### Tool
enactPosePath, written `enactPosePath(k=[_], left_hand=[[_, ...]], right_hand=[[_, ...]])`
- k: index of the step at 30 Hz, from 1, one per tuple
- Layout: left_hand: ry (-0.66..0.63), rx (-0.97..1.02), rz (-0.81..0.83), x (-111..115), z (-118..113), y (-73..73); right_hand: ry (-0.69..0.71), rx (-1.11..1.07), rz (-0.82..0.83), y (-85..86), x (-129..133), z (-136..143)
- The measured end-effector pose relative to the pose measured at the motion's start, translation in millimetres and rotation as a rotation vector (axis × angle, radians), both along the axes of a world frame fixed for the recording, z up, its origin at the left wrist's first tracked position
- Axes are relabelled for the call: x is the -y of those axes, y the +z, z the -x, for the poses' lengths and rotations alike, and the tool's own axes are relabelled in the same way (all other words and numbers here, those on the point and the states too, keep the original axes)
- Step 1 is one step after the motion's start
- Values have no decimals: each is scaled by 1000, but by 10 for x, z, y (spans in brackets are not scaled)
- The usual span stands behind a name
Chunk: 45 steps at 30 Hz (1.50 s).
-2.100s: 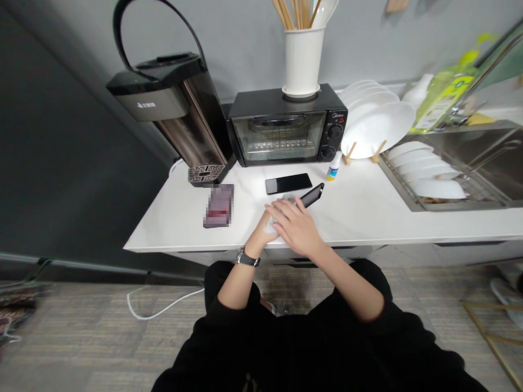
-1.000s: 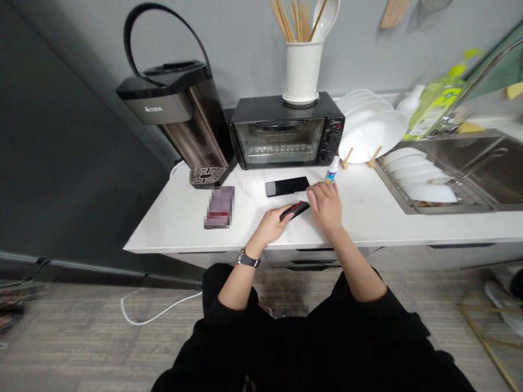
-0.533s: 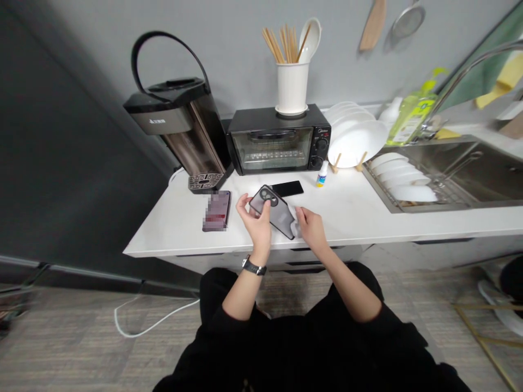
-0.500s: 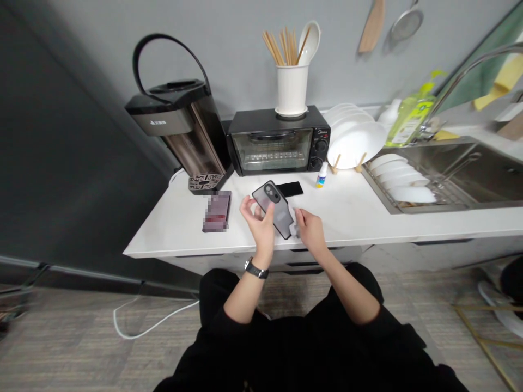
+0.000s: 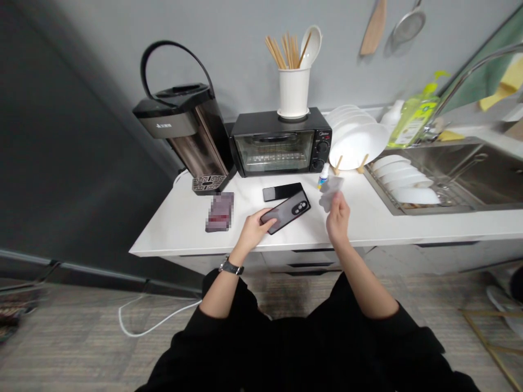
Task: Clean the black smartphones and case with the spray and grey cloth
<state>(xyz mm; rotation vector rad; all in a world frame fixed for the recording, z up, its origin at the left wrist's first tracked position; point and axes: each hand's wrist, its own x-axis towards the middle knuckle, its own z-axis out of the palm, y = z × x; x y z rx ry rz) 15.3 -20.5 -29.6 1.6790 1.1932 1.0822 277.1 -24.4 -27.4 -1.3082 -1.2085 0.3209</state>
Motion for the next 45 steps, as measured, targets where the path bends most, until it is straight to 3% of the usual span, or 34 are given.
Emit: enactPosePath(k=[3, 5, 9, 13, 20, 24, 29, 34, 41, 45], left_hand=[[-8, -26, 5, -45, 18, -76], [-11, -22, 9, -40, 17, -108], [-24, -50, -12, 6, 44, -96], [-21, -105, -15, 64, 57, -26], [51, -61, -6, 115, -3, 14], [23, -86, 10, 117, 6, 14], [48, -50, 7, 119, 2, 8], [27, -71, 11, 115, 14, -8], [42, -70, 53, 73, 32, -78], [5, -75, 72, 75, 37, -62]], right_hand=[[236, 258, -33, -52, -150, 105], [287, 361, 53, -105, -205, 132], [179, 481, 252, -178, -197, 75], [34, 537, 329, -173, -139, 67], [68, 636, 344, -84, -85, 87], [-41, 679, 420, -79, -75, 92], [8, 740, 417, -70, -59, 136], [-89, 764, 489, -58, -60, 150], [5, 819, 441, -61, -49, 164], [-45, 807, 457, -56, -94, 145]])
